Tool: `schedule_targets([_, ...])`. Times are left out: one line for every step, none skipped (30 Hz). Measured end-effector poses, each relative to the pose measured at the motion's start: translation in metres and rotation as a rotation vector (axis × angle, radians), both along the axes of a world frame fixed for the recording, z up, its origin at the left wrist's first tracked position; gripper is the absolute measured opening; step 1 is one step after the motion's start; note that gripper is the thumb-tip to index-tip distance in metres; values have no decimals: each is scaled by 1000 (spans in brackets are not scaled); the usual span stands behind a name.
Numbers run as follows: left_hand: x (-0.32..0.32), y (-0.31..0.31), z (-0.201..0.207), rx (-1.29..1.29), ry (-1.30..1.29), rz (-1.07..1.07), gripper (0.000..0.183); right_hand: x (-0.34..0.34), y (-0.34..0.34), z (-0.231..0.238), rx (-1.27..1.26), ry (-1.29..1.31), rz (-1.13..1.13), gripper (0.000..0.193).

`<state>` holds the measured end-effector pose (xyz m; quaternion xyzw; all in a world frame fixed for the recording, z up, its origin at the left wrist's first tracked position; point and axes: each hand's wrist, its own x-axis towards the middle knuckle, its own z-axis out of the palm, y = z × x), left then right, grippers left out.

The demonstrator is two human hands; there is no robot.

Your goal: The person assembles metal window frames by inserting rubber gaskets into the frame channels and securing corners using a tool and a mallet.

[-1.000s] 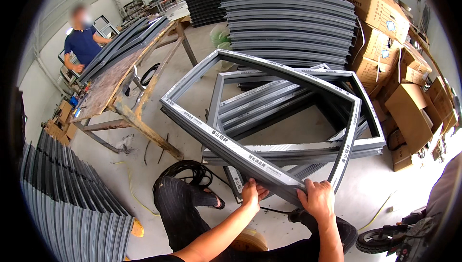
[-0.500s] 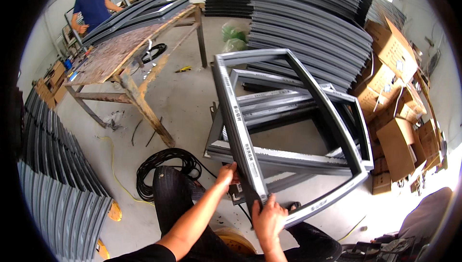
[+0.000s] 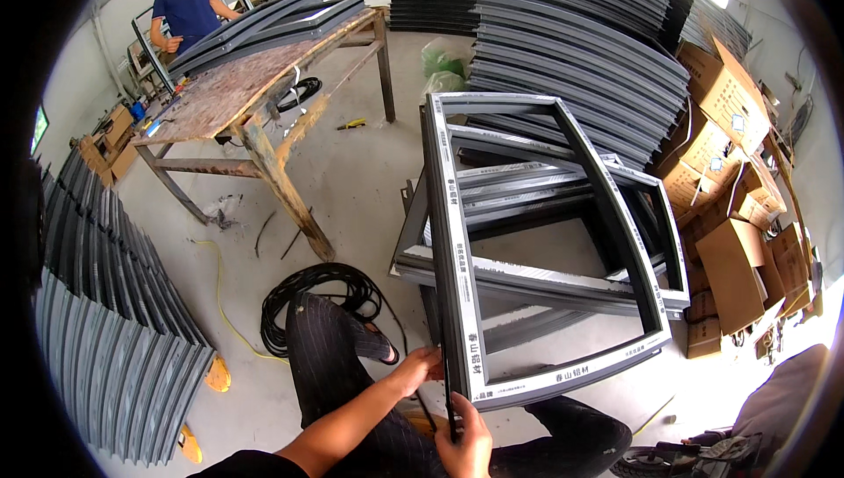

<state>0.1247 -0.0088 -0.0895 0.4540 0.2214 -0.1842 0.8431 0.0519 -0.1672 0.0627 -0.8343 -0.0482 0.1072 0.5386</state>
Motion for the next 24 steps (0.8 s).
schedule_targets([-1,-4,-12,31,-3,3,30,-9,-13,-2,61,125,-31,52])
schedule_targets([1,-6,-28,73,-17,12,29,-19,-27,-12,120,170,-5,55])
schedule_targets([6,-8,-32,115,-28,14,29,-27,-34,-4,73,211,-58,42])
schedule_targets([7,-12,-35,213,-10,39,27,-33,-40,7,-59,103,-52,38])
schedule_targets([8,-15,-36,229,-29,76,27,-35,-45,15,-195,-6,-52,35])
schedule_targets([9,-18,-38,245,-48,114,27,-35,-54,9,-332,-130,-25,38])
schedule_targets([3,-24,-38,250,-52,157,27,-34,-56,10,-425,-234,-40,33])
schedule_targets([3,-24,-30,288,-14,232,27,-30,-57,-1,-447,-271,6,29])
schedule_targets([6,-16,-40,294,-55,240,27,-25,-58,-14,-467,-307,54,27])
schedule_targets([10,-12,-39,333,-50,257,28,-21,-45,-13,-393,-345,-13,14])
schedule_targets([14,-5,-37,379,-47,273,28,-18,-37,-12,-400,-328,12,12])
schedule_targets([19,7,-46,371,-49,270,28,-18,-32,-25,-342,-341,35,11])
schedule_targets([24,18,-54,363,-50,269,29,-17,-26,-41,-283,-353,60,10])
schedule_targets([28,24,-46,353,-61,249,28,-14,-16,-48,-226,-301,80,10])
schedule_targets([27,32,-49,384,-74,199,28,-11,-6,-52,-165,-257,105,10])
schedule_targets([27,42,-52,413,-86,149,28,-11,1,-63,-98,-103,167,15])
schedule_targets([30,48,-46,438,-103,95,28,-12,3,-68,52,197,206,16])
schedule_targets([34,52,-38,400,-31,38,28,-15,7,-77,260,372,165,16])
schedule_targets([44,61,-35,397,-25,49,29,-16,11,-85,468,546,119,16])
schedule_targets([51,73,-36,396,-13,72,30,-15,13,-86,519,591,130,17])
schedule_targets([61,79,-30,384,-3,87,31,-12,11,-88,564,633,130,17])
schedule_targets([74,85,-23,362,-4,103,32,-10,9,-90,608,675,128,17])
schedule_targets([86,89,-8,337,-1,121,33,-9,7,-90,607,695,113,18])
schedule_targets([97,88,-2,234,-78,180,38,-9,5,-89,609,713,101,18])
